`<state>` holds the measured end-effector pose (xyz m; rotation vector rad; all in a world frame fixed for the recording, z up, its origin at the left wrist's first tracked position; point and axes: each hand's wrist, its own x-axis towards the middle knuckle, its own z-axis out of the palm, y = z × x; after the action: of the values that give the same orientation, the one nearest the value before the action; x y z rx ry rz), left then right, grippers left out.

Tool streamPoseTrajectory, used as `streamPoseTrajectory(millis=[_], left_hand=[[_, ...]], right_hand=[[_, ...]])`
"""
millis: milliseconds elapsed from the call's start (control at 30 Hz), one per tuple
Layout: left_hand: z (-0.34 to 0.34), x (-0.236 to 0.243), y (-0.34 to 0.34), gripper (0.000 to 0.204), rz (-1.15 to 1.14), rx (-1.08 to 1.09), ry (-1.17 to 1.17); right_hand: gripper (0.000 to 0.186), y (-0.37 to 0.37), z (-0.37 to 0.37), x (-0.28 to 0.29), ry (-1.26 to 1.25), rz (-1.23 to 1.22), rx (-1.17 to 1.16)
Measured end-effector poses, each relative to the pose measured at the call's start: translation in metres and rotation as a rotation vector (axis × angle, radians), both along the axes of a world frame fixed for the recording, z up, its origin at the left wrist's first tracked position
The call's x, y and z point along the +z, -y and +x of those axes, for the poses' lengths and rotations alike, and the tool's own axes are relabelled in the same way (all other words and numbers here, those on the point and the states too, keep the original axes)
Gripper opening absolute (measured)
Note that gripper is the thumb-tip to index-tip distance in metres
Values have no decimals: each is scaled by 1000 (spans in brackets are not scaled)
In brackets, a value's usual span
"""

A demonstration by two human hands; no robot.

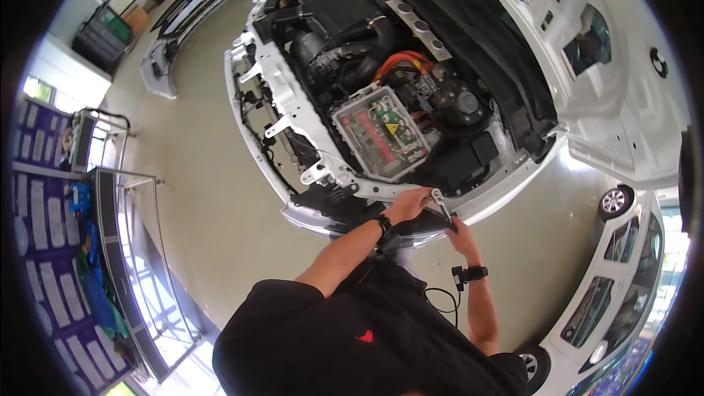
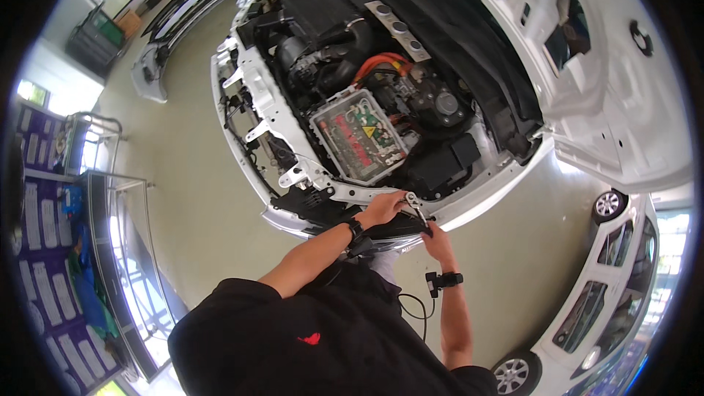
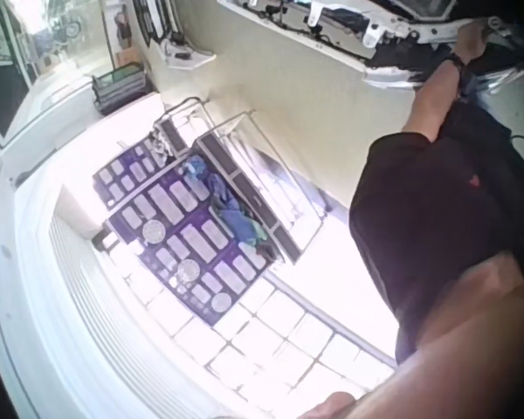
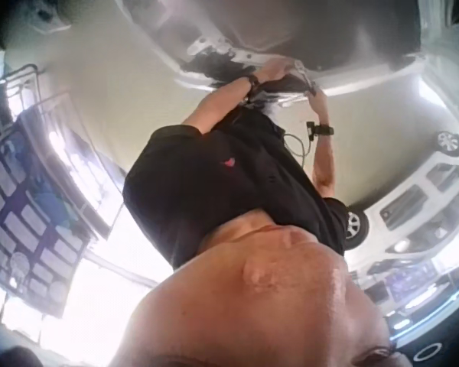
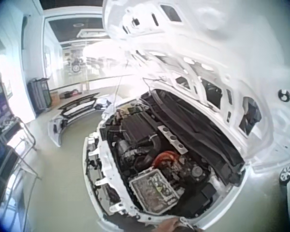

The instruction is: Use a socket wrench to unscrew a bolt from a vehicle's frame and remove the bolt.

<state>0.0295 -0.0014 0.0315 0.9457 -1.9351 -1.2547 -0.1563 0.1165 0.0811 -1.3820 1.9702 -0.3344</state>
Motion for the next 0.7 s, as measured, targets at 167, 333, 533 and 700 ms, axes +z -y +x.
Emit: streamPoseTrajectory(millis=[167,333,533,700], left_hand=[[3,-13,7,17,-94,5,8],[-5,-5,7,13,-108,12,-22],[-6,-2,4,12,-72,67,41],[-1,-9,10,13,-63,-2,-12]], right_hand=[[36,20,2,12,-57,-34,52],[43,-1,45,4,-105,33,-33],[39,6,50,13,-188,98,-37],[26,28,24,38,-356,-35,67]])
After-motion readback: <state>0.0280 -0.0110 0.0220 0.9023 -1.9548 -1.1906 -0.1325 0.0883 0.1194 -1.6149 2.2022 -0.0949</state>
